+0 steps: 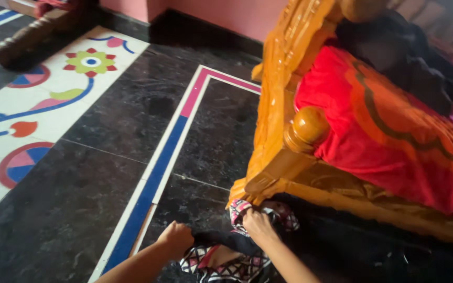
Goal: The person wipes the wooden frame of a bed using a patterned cloth. They clean the carved headboard, side rails, and legs, moving around the bed to reach different sections.
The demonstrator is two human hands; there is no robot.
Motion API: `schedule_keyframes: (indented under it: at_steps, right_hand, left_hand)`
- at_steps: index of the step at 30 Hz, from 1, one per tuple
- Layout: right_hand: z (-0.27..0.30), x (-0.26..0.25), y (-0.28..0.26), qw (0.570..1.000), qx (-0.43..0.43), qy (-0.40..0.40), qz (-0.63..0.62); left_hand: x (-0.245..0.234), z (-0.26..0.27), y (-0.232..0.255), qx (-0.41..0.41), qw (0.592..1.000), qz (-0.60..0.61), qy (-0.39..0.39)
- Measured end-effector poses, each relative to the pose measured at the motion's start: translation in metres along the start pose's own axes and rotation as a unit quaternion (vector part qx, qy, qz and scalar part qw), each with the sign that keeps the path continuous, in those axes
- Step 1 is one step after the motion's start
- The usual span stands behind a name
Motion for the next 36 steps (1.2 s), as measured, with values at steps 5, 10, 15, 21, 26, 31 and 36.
schedule_keyframes:
  at_steps: [5, 10, 15, 21, 26, 31, 36]
  right_hand:
    - [0.016, -0.039, 0.011, 0.992, -0.073, 0.102, 0.005]
    - [0.019, -0.032, 0.022, 0.981, 0.014, 0.107, 0.16]
    - [0.015, 0.005, 0.009, 1.0, 0.013, -0.019, 0.018]
    - [0.029, -0.007, 0.006, 0.995, -0.075, 0.06, -0.014]
    - [0.029, -0.001, 0.03, 0.99, -0.015, 0.083, 0.116]
    - [0.007, 0.007, -0.01, 0.988, 0.037, -0.123, -0.085]
    - [0.003, -0.056, -0.017, 0.969, 0.086, 0.059, -0.225]
  left_hand:
    - [-0.048, -0.012, -0.008, 0.033, 0.995, -0.06, 0.072]
    - [-0.075, -0.058, 0.003, -0.046, 0.989, -0.034, 0.136]
    - [-0.061, -0.076, 0.016, -0.15, 0.977, -0.033, -0.145]
    - [-0.044, -0.078, 0.0, -0.107, 0.988, -0.014, -0.109]
    - [-0.042, -0.073, 0.005, -0.007, 0.996, -0.014, 0.086]
    - [-0.031, -0.074, 0.028, -0.051, 0.991, 0.052, 0.112]
    - [-0.027, -0.064, 0.031, -0.161, 0.971, 0.152, 0.088]
Point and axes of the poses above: each hand's wrist, its own z-axis away from the middle knuckle, its own x-axis out of the palm, y = z × x, the point moved 1 cm from there along -z, towards the middle knuckle, and after that the axes turned 10 degrees about -x, right-handed, at the moved point
